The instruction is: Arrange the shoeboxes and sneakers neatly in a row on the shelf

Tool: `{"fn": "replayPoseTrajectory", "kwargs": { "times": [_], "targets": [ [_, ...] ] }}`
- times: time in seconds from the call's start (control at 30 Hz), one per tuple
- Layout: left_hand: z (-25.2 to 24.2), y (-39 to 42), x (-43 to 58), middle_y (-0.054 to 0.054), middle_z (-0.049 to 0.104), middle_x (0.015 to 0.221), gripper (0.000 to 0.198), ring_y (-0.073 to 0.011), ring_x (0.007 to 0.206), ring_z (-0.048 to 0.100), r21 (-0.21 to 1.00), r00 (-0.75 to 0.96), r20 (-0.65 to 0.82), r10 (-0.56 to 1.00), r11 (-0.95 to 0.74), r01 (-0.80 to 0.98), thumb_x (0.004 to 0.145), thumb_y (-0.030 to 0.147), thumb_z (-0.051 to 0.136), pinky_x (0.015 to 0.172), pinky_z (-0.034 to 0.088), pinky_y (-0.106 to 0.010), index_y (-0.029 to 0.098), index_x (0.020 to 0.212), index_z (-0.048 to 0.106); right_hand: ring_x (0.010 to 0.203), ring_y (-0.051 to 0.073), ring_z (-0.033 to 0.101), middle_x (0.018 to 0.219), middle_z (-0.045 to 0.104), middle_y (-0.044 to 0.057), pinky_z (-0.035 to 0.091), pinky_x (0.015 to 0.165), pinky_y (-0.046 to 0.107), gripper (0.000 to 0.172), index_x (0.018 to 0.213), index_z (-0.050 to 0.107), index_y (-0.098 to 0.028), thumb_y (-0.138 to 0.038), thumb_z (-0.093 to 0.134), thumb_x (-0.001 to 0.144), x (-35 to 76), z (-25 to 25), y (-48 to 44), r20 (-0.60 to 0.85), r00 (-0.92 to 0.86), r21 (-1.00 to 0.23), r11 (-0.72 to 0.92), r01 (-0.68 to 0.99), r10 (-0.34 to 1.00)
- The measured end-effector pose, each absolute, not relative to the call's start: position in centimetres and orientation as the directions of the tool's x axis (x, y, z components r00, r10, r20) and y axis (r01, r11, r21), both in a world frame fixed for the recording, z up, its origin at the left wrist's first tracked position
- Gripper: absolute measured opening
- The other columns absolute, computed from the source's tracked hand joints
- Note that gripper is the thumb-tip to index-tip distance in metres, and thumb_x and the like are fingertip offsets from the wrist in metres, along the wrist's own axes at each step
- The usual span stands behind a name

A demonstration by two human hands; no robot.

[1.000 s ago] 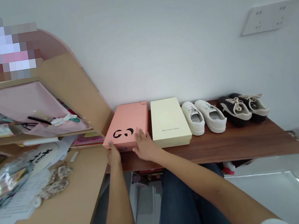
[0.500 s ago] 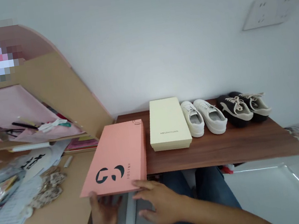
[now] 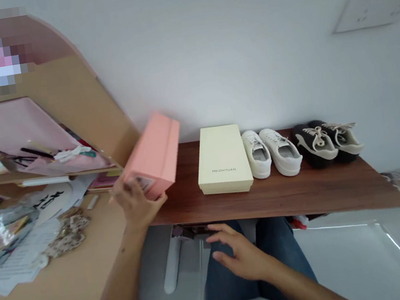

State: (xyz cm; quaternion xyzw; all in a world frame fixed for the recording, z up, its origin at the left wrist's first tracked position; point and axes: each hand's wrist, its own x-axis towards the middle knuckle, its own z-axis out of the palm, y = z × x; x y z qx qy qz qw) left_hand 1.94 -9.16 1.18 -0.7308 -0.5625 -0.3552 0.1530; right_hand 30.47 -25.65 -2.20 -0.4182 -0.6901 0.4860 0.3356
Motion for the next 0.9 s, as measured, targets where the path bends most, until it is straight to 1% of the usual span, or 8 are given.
{"fn": "replayPoseTrajectory", "kwargs": {
  "times": [0.1,0.17,0.47,0.57,0.67,0.77,0.83,0.9],
  "targets": [
    [-0.4,-6.7,0.7,-0.024,0.035,0.145,0.077,-0.0424,0.137,0.031,-0.156,0.511,0.579,0.635,-0.529,0.834,0.071,0.033,0.073,0.109,0.016,-0.067,0.019,0.14,0.042,0.129,0.024,0.051,0.145,0.047,0.01,0.049,0.099,0.043,0.033,0.123,0.062,-0.028,-0.03,0.057,0.091,32.6,-4.2,-27.2,-0.02,-0.327,-0.97,0.061,0.234,0.945],
    [-2.2,-5.9,0.4,-0.019,0.042,0.142,0.063,-0.0393,0.135,0.036,-0.238,0.612,0.506,0.607,-0.584,0.776,0.075,0.029,0.07,0.109,0.014,-0.067,0.028,0.136,0.05,0.123,0.024,0.056,0.144,0.048,0.011,0.051,0.097,0.043,0.031,0.12,0.063,-0.028,-0.034,0.057,0.091,33.7,-5.2,-27.7,-0.055,-0.257,-0.981,-0.004,0.193,0.965],
    [-4.7,-7.4,4.9,-0.015,0.04,0.15,0.073,-0.0353,0.139,0.035,-0.17,0.544,0.472,0.694,-0.534,0.829,0.078,0.015,0.064,0.112,0.009,-0.067,0.04,0.144,0.043,0.117,0.023,0.059,0.138,0.053,0.01,0.05,0.099,0.041,0.033,0.113,0.067,-0.026,-0.046,0.06,0.088,38.6,-4.1,-24.7,0.028,0.036,-0.996,0.025,0.086,0.999],
    [-3.6,-9.6,7.5,-0.013,0.036,0.154,0.077,-0.0342,0.144,0.028,-0.033,0.487,0.467,0.738,-0.536,0.844,0.079,0.015,0.061,0.115,0.01,-0.061,0.035,0.149,0.038,0.12,0.025,0.057,0.134,0.058,0.01,0.048,0.101,0.041,0.04,0.114,0.066,-0.025,-0.05,0.064,0.083,40.2,-3.3,-22.8,0.026,0.197,-0.998,0.015,0.058,0.98],
    [-3.7,-11.5,11.8,-0.017,0.036,0.153,0.073,-0.0319,0.143,0.03,0.316,0.325,0.498,0.804,-0.517,0.795,0.086,0.026,0.056,0.115,0.024,-0.054,0.021,0.153,0.028,0.12,0.026,0.058,0.127,0.063,0.01,0.046,0.103,0.044,0.05,0.117,0.065,-0.024,-0.056,0.066,0.079,40.5,-2.6,-19.4,-0.097,0.382,-0.995,-0.087,-0.045,0.919],
    [-4.7,-12.2,17.3,-0.019,0.037,0.151,0.065,-0.0284,0.14,0.035,0.702,0.068,0.4,0.914,-0.353,0.619,0.094,0.039,0.045,0.111,0.035,-0.047,0.017,0.152,0.025,0.118,0.028,0.058,0.128,0.063,0.01,0.049,0.097,0.046,0.053,0.118,0.064,-0.024,-0.06,0.06,0.08,39.7,-2.3,-15.2,-0.283,0.329,-0.958,-0.251,-0.137,0.901],
    [-5.2,-12.1,20.3,-0.019,0.038,0.149,0.06,-0.0284,0.142,0.033,0.849,-0.144,0.309,0.94,-0.204,0.488,0.097,0.045,0.039,0.112,0.034,-0.048,0.017,0.149,0.029,0.115,0.028,0.059,0.13,0.062,0.011,0.051,0.091,0.047,0.057,0.122,0.061,-0.024,-0.064,0.056,0.081,39.4,-2.7,-13.3,-0.324,0.278,-0.946,-0.305,-0.111,0.904],
    [-5.0,-12.2,22.2,-0.019,0.043,0.143,0.056,-0.0285,0.138,0.037,0.918,-0.326,0.245,0.913,-0.111,0.38,0.097,0.048,0.037,0.111,0.035,-0.049,0.018,0.145,0.034,0.112,0.027,0.06,0.135,0.058,0.012,0.053,0.084,0.046,0.064,0.131,0.054,-0.026,-0.066,0.052,0.082,39.6,-3.4,-12.6,-0.231,0.288,-0.973,-0.228,-0.044,0.929]
  ]
}}
